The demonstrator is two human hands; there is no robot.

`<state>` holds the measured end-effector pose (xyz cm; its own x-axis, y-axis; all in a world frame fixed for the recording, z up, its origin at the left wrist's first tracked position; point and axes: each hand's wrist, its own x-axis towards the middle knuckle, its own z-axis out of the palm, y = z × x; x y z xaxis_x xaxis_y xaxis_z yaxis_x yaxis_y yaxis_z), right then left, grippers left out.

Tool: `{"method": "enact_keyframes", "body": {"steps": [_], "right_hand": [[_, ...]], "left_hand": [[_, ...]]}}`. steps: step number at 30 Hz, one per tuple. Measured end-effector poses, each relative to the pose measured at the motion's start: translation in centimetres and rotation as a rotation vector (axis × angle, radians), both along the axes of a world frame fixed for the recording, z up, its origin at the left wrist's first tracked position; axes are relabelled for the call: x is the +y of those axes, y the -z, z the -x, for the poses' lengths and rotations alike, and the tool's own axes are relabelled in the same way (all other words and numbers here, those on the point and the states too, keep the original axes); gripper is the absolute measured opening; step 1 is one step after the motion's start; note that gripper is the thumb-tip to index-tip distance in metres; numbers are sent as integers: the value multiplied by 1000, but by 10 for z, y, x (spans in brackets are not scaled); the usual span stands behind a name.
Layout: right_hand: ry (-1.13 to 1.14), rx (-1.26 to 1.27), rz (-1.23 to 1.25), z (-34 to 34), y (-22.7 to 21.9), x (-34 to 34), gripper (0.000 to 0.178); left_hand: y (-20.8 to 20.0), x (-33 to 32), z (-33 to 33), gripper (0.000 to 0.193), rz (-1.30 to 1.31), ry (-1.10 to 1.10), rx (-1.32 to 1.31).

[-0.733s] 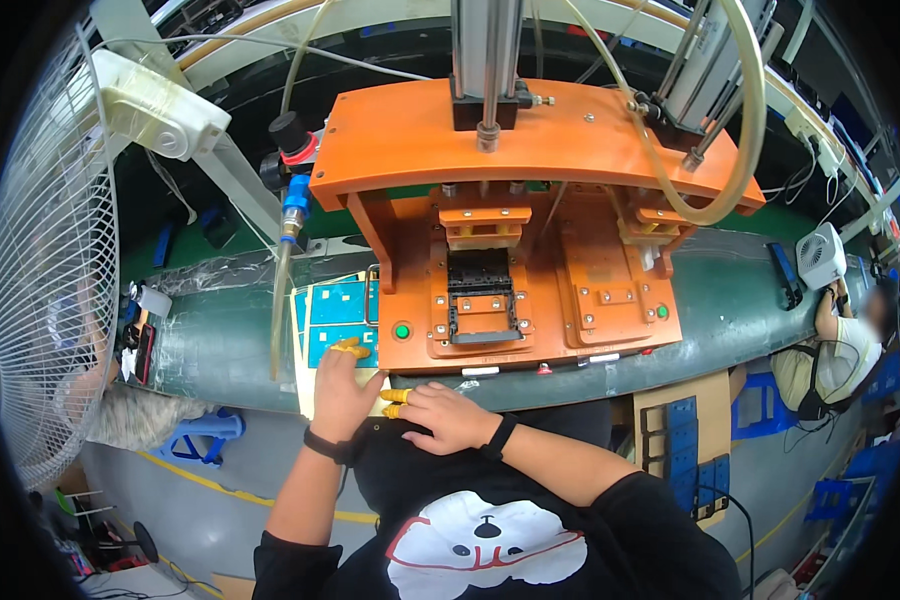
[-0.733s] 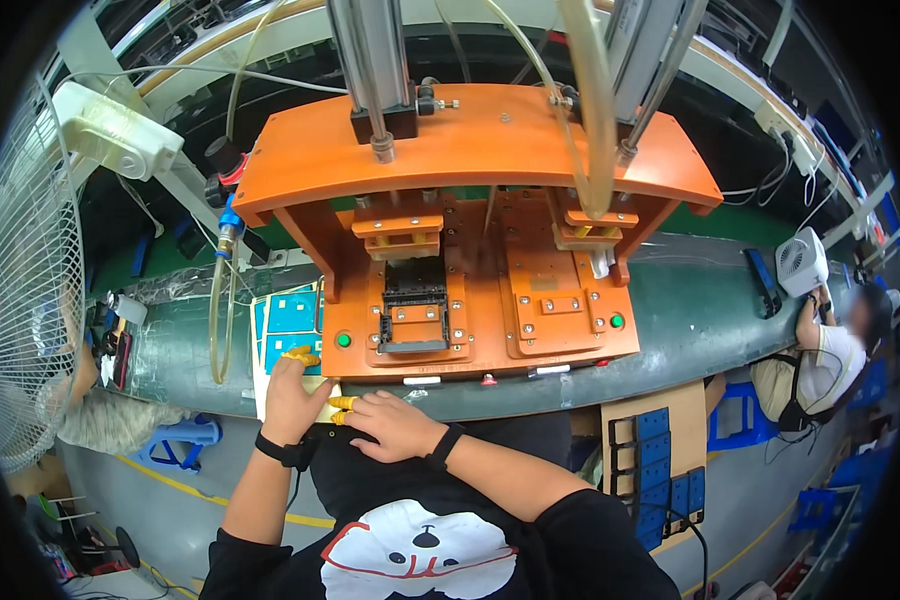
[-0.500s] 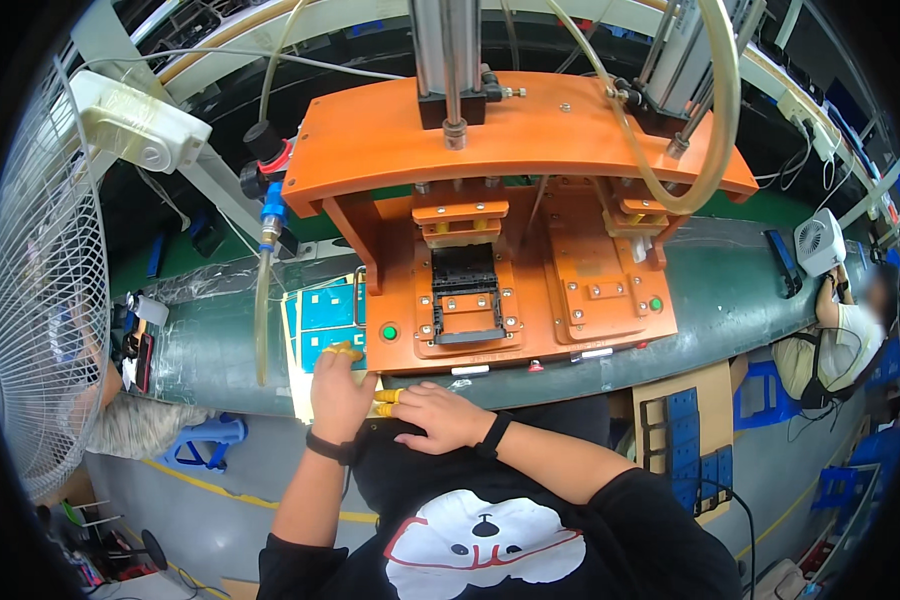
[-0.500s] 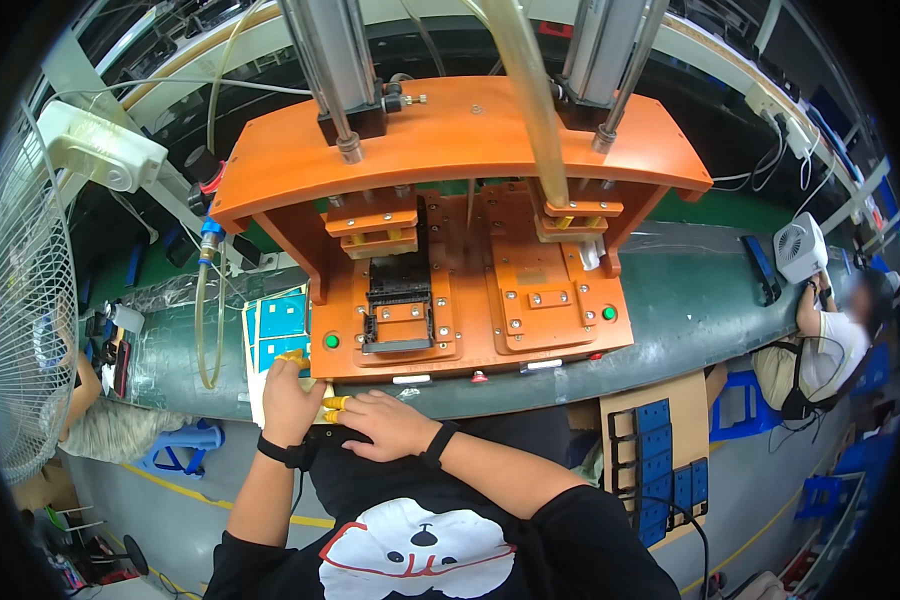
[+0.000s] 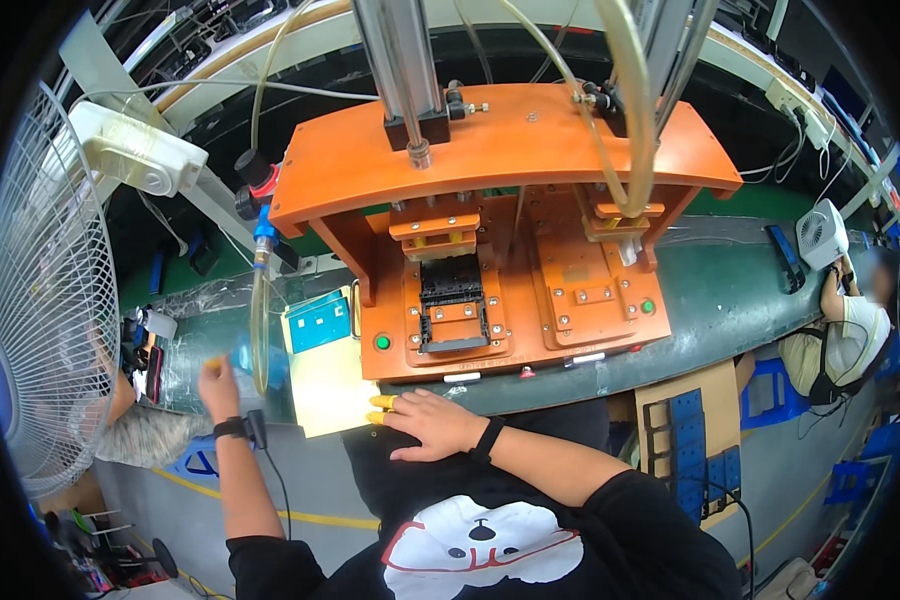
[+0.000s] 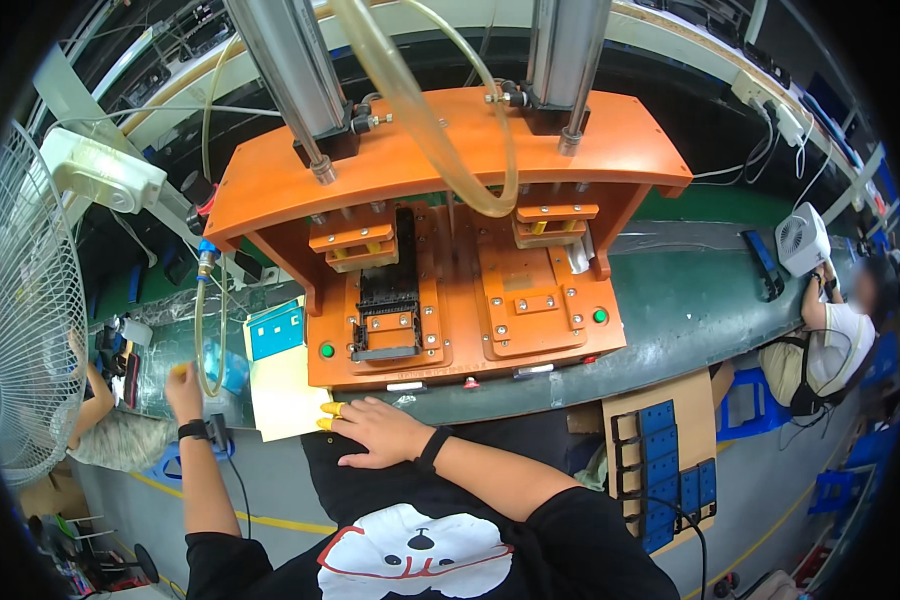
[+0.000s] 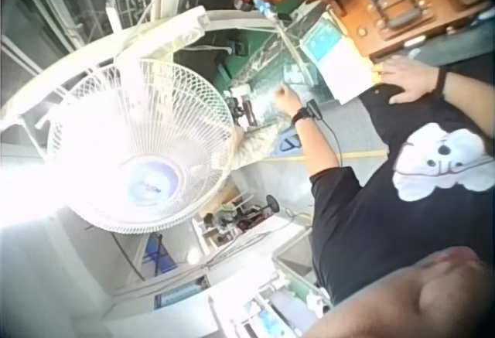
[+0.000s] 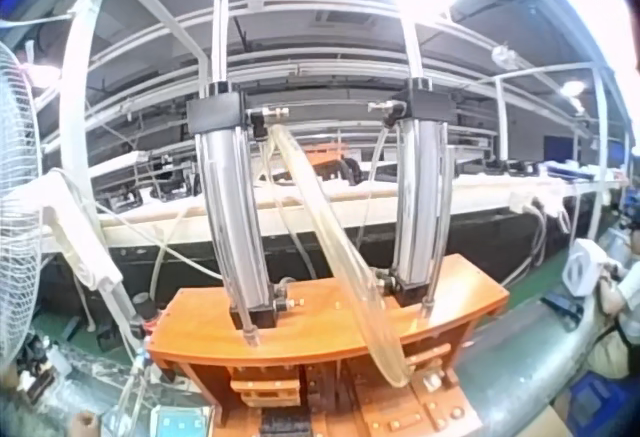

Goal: Assemble small plastic components using a pneumatic press machine and organize them into a box.

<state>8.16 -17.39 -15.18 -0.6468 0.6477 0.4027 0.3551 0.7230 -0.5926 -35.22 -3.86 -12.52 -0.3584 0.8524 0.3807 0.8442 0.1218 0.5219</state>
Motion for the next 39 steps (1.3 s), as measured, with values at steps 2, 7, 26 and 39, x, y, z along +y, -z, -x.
{"method": "enact_keyframes", "body": {"steps": [2,7,26,39], "right_hand": [[2,12,-9,-2,0,0,56],[65,87,55,-16,-30,-14,49],[703,307,-214,-177,-199,-41,16],[989,1917,132,-381,12,-208,30]], "left_hand": [[-12,-9,24,24,-62,-110,-24],[-65,-72,6,25,-51,204,-396],[-135,-31,-316,31,100,1154,-316],[-85,85,-356,26,246,1054,-395]]}}
